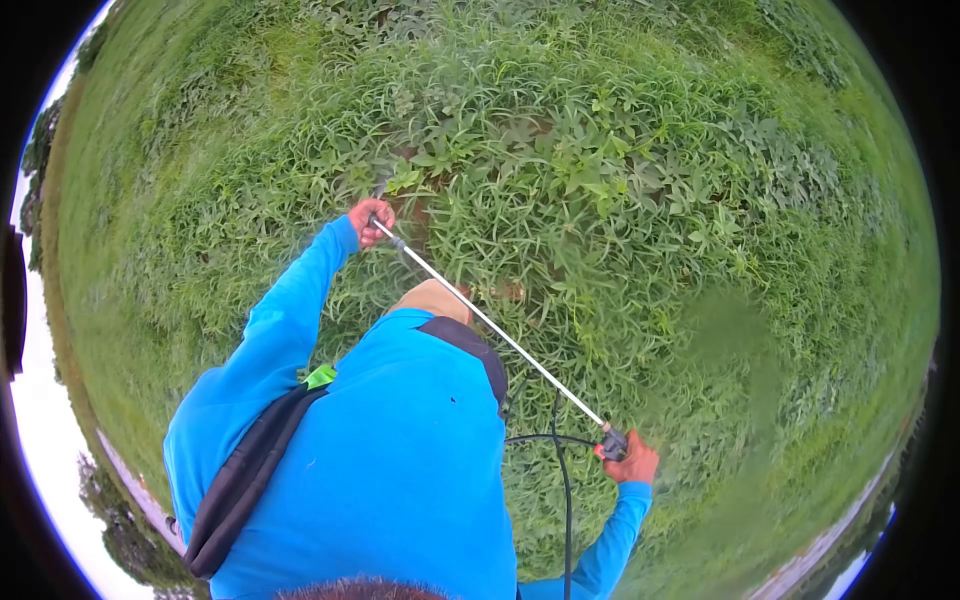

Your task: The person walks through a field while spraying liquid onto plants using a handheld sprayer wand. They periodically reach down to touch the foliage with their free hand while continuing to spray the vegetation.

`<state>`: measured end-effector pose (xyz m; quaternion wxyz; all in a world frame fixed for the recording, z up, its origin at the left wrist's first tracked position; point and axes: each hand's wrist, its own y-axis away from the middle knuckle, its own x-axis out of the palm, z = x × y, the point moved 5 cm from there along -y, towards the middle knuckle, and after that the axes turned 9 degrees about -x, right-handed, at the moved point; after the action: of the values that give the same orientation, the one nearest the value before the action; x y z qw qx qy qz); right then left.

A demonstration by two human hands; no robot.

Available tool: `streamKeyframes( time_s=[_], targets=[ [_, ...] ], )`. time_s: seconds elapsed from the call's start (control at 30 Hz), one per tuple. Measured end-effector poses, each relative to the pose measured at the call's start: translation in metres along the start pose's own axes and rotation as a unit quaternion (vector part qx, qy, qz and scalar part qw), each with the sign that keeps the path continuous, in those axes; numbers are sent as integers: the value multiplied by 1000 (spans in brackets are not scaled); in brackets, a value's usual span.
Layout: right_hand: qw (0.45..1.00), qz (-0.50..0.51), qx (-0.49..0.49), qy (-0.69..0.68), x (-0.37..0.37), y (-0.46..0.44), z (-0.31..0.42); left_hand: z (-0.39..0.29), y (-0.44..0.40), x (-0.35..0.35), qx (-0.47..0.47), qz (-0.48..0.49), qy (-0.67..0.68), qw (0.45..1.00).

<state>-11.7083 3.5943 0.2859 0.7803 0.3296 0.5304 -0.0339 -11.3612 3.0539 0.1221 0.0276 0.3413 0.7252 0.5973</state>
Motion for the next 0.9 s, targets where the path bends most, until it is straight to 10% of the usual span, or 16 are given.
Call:
streamKeyframes(
  time_s=[0.5,0.9],
  targets=[
    [959,-109,257,-43,51,129,31,7,-103,95,-116,4,-110,987],
    [763,-194,575,-223,153,209,99,70,-195,120,-221,-49,-329,917]
  ],
)
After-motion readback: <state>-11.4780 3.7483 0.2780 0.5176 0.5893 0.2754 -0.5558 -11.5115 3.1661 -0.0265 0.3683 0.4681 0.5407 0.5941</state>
